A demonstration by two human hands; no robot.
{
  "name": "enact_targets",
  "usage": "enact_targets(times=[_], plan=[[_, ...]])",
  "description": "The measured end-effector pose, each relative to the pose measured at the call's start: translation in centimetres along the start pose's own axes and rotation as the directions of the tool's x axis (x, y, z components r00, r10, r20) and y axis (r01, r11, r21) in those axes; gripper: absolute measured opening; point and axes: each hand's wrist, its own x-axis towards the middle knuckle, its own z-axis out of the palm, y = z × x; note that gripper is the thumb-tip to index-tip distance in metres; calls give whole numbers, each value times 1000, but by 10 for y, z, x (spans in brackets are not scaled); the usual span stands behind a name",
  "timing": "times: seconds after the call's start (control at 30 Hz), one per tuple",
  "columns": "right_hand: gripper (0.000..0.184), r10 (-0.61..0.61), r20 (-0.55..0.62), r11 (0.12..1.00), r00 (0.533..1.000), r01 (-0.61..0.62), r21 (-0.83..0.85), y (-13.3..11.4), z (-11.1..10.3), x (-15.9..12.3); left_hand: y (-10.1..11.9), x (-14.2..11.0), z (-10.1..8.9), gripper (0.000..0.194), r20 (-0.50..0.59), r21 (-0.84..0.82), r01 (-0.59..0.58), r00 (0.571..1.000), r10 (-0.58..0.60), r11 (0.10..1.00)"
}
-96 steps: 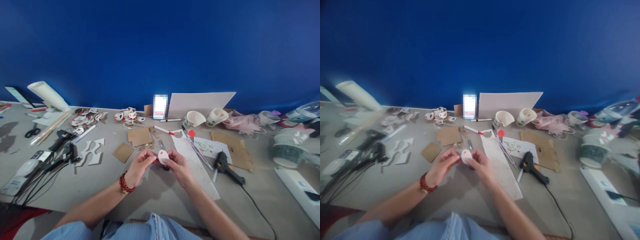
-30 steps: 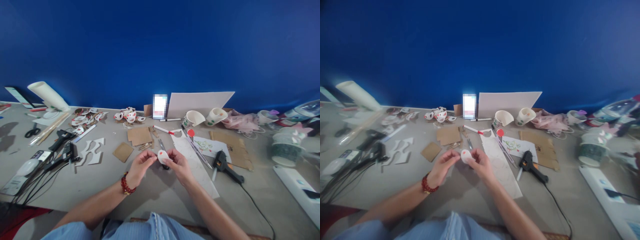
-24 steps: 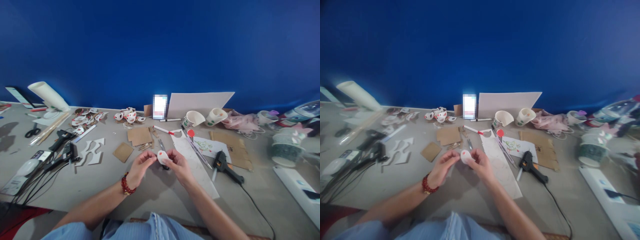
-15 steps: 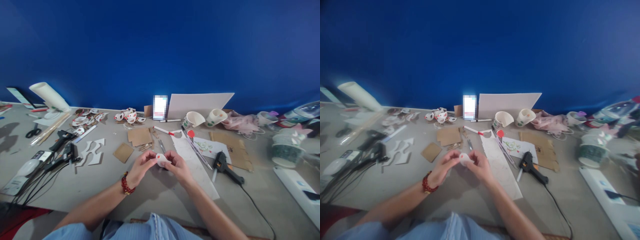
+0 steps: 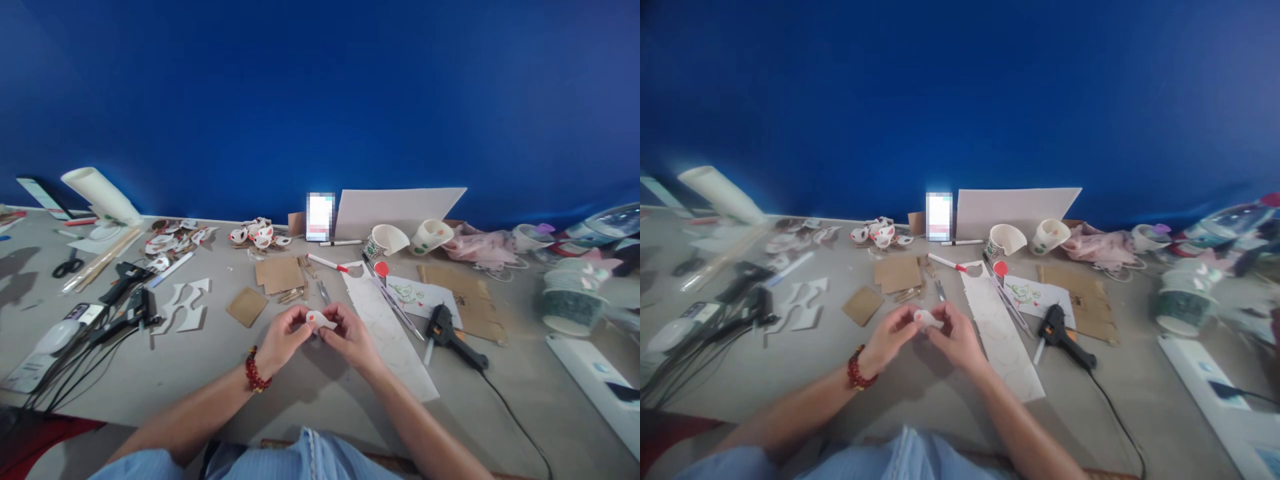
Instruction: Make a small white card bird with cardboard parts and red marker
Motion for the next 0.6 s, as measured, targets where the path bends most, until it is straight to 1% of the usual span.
enact_targets(times=[0.13, 0.3, 0.4, 0.5, 0.57, 0.6], plan=[[16, 6, -32, 999, 999, -7, -36, 3, 3, 0, -4, 0, -2, 13, -5, 76, -33, 999, 34, 997], [17, 9, -31, 998, 999, -11, -59, 4, 4, 0, -10, 2, -2, 14, 10, 26, -24, 1000, 23, 999], [19, 33, -15, 999, 999, -33, 12, 1, 4, 1, -8, 0, 1, 18, 4, -8, 15, 1000, -15, 1000], [22, 86, -12, 991, 996, -84, 109, -1, 1, 2, -1, -1, 2, 23, 15, -36, 48, 999, -47, 998], [25, 129, -29, 979, 991, -122, 164, 0, -2, 4, 5, 1, -4, 26, -10, -12, 33, 999, -33, 999], [27, 144, -49, 974, 988, -133, 182, 2, -4, 5, 8, 3, -9, 27, -51, 28, 8, 999, -6, 1000]])
